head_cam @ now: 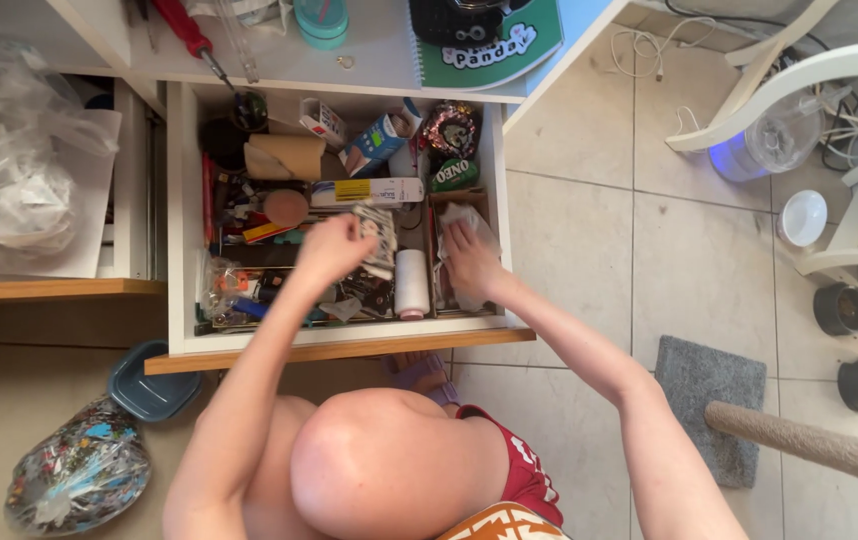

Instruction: The person is tidying and organizing items within multiple desk or shelf drawers while sitting on the floor.

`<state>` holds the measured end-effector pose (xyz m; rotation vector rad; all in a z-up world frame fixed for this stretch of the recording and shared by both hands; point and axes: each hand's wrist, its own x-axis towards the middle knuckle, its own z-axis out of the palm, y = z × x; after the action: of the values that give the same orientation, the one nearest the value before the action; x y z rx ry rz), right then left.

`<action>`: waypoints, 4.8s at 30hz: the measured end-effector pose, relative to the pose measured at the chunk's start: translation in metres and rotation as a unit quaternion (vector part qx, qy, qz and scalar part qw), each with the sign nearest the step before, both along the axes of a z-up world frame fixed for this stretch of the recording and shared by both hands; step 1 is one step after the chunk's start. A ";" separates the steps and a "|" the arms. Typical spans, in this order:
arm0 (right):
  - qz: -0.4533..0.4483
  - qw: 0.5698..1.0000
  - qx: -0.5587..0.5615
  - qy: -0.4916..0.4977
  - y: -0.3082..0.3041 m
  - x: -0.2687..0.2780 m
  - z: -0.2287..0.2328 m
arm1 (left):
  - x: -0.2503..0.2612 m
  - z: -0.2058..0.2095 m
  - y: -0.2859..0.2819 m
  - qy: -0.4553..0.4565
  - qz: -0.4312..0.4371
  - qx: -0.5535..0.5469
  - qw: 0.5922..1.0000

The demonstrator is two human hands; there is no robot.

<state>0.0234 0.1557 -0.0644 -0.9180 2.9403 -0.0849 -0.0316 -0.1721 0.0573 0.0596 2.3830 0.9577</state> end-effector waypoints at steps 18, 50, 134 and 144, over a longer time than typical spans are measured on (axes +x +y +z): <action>0.234 0.941 -0.029 -0.241 -0.204 -0.007 0.037 | 0.019 0.059 -0.103 0.135 0.284 0.112 0.943; -0.194 0.945 -0.127 -0.232 -0.051 -0.002 0.126 | 0.011 0.027 -0.066 -0.004 0.162 0.160 0.974; -0.243 0.955 -0.143 -0.090 -0.183 -0.178 -0.012 | 0.000 0.039 -0.112 0.150 0.202 0.503 0.827; -0.237 0.964 0.117 -0.017 -0.201 -0.180 -0.010 | 0.016 0.057 -0.143 0.222 0.258 0.545 0.766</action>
<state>-0.1571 -0.0455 -0.0748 -0.1704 2.9810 0.2196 -0.0161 -0.3152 0.1140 0.0701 1.8478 2.7493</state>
